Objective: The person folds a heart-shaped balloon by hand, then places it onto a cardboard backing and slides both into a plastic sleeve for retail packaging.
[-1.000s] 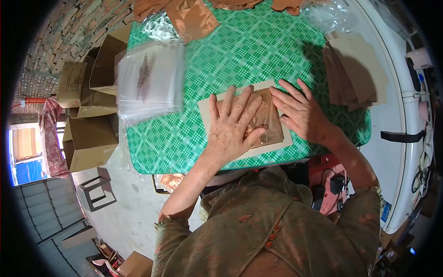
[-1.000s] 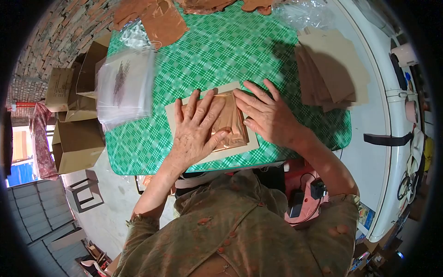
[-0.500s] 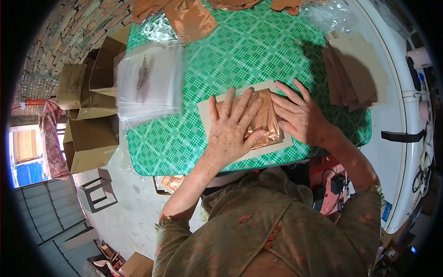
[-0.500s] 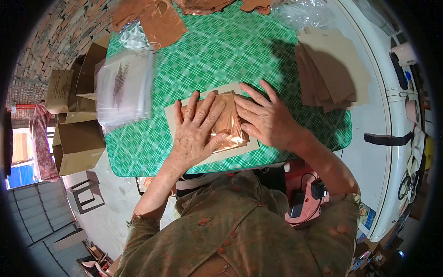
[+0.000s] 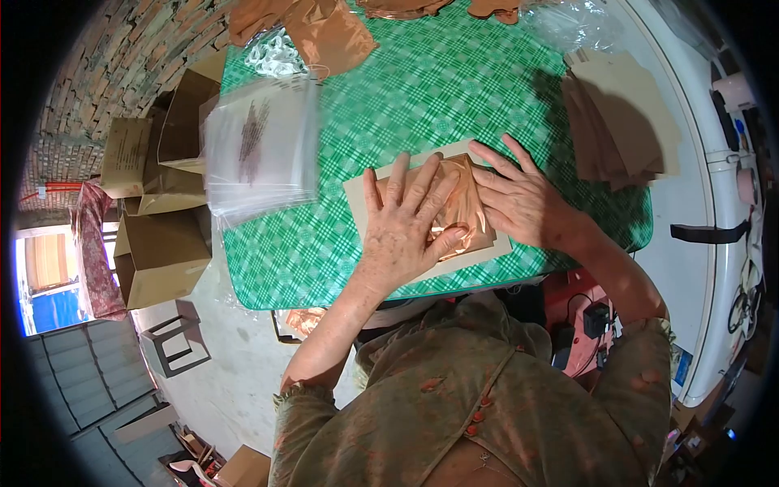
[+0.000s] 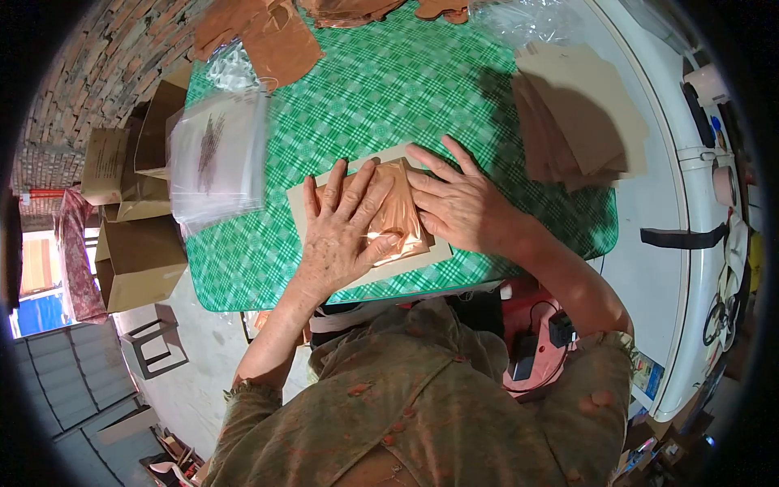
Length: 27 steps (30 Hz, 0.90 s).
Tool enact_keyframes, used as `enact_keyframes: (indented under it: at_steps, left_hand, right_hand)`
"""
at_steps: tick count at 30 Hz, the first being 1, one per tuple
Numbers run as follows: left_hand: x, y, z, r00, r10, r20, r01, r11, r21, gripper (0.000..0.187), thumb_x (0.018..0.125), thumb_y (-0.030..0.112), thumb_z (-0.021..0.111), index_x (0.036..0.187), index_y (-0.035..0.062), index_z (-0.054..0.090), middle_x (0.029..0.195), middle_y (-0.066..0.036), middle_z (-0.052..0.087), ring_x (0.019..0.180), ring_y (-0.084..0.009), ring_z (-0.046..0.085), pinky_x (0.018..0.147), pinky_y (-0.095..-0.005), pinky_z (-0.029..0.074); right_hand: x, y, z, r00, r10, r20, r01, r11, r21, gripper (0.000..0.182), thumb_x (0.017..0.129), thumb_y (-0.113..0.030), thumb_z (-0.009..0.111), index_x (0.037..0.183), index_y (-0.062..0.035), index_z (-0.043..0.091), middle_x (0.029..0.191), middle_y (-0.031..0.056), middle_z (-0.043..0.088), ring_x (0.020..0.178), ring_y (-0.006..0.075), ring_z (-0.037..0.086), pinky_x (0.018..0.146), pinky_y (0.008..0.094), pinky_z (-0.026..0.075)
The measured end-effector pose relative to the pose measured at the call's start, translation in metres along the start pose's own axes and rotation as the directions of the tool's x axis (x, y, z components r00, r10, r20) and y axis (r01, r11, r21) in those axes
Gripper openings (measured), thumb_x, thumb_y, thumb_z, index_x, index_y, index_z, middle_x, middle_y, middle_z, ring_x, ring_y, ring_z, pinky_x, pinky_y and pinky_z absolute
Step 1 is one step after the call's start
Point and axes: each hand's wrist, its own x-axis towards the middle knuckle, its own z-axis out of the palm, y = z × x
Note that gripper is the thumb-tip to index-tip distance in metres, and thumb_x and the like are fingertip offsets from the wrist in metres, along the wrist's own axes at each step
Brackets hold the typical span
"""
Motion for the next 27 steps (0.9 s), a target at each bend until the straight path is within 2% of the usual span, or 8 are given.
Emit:
enact_keyframes:
  at_steps: [5,10,16,27]
  left_hand:
    - [0.000,0.000,0.000,1.000,-0.006,0.021,0.005,0.999,0.047,0.079,0.099,0.067,0.056,0.163,0.0218,0.044,0.172,-0.002,0.033,0.158,-0.0394,0.026,0.124,-0.0691,0.007]
    - [0.001,0.003,-0.002,1.000,-0.015,0.016,0.014,0.998,0.054,0.080,0.099,0.067,0.055,0.162,0.0186,0.045,0.171,-0.004,0.036,0.158,-0.0384,0.027,0.125,-0.0672,0.007]
    - [0.002,0.003,-0.004,0.999,-0.022,0.037,0.021,0.999,0.047,0.080,0.100,0.066,0.054,0.163,0.0167,0.044,0.171,-0.006,0.036,0.158,-0.0383,0.027,0.125,-0.0665,0.007]
    - [0.002,0.001,-0.005,0.995,0.002,0.100,-0.015,0.992,0.129,0.065,0.109,0.055,0.043,0.165,0.0211,0.040,0.174,-0.006,0.029,0.161,-0.0377,0.021,0.125,-0.0658,0.005]
  right_hand:
    - [-0.002,0.001,0.002,0.999,-0.011,-0.035,0.012,1.000,0.019,0.046,0.097,-0.022,0.065,0.141,-0.0074,0.064,0.154,0.0095,0.055,0.155,0.0309,0.037,0.128,0.0610,0.017]
    - [-0.017,0.004,0.001,0.999,0.018,-0.048,-0.016,0.999,0.041,0.058,0.090,-0.022,0.074,0.145,-0.0067,0.061,0.157,0.0091,0.053,0.154,0.0304,0.039,0.128,0.0598,0.018]
    - [-0.030,-0.002,-0.003,0.998,0.055,-0.018,-0.055,0.998,0.008,0.064,0.088,-0.024,0.075,0.147,-0.0066,0.059,0.158,0.0073,0.053,0.153,0.0292,0.040,0.127,0.0603,0.021]
    - [-0.028,-0.003,0.000,0.998,0.025,-0.059,-0.018,0.993,0.118,0.053,0.088,-0.022,0.075,0.137,-0.0047,0.066,0.152,0.0098,0.057,0.151,0.0314,0.043,0.127,0.0615,0.020]
